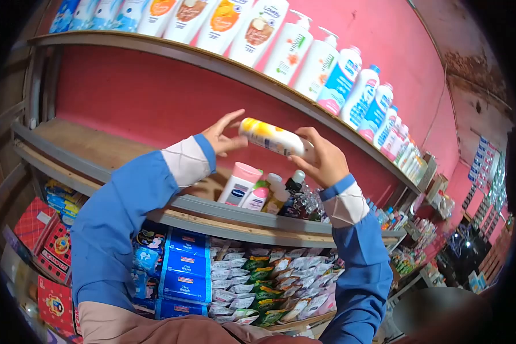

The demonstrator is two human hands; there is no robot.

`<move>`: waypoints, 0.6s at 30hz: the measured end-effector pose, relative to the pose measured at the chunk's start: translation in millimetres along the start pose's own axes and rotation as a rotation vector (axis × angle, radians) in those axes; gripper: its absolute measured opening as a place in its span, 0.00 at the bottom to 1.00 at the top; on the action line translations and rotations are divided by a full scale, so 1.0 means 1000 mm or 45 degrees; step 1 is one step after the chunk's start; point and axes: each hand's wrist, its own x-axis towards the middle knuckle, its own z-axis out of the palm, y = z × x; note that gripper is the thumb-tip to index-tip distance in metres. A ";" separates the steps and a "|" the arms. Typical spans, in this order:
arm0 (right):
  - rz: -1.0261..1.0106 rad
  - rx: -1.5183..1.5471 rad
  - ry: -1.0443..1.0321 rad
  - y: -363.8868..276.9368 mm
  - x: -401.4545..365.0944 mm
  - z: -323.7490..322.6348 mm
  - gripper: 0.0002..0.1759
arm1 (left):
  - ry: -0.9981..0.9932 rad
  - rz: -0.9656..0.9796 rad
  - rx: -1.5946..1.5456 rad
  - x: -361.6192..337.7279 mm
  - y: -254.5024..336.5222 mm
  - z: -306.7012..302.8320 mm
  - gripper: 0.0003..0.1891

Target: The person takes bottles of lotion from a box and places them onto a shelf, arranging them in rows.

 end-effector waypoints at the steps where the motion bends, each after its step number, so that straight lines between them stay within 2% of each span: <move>1: -0.087 -0.065 -0.015 -0.003 0.012 0.007 0.24 | -0.006 -0.159 -0.160 0.003 -0.001 -0.003 0.41; 4: -0.331 -0.280 -0.074 0.002 0.042 0.031 0.26 | -0.102 -0.487 -0.682 0.017 -0.024 -0.021 0.38; 7: -0.399 -0.158 -0.022 0.009 0.059 0.051 0.26 | 0.002 -0.406 -0.480 0.020 -0.047 -0.024 0.36; 8: -0.390 -0.022 -0.010 0.019 0.061 0.060 0.28 | 0.081 -0.439 -0.576 0.021 -0.051 -0.027 0.32; 11: -0.111 0.483 -0.124 0.056 0.061 0.083 0.27 | 0.242 -0.203 -0.545 0.029 -0.085 -0.028 0.28; 12: 0.355 1.153 -0.448 0.049 0.064 0.074 0.24 | 0.306 -0.240 -0.536 0.024 -0.078 -0.025 0.28; 15: 0.600 1.436 -0.419 0.065 0.068 0.095 0.21 | 0.360 -0.178 -0.492 0.023 -0.089 -0.013 0.29; 16: 0.618 1.414 -0.345 0.064 0.068 0.096 0.19 | 0.330 -0.214 -0.424 0.020 -0.087 -0.010 0.29; 18: 0.544 1.384 -0.328 0.062 0.072 0.099 0.17 | 0.173 -0.437 -0.171 0.019 -0.086 -0.012 0.28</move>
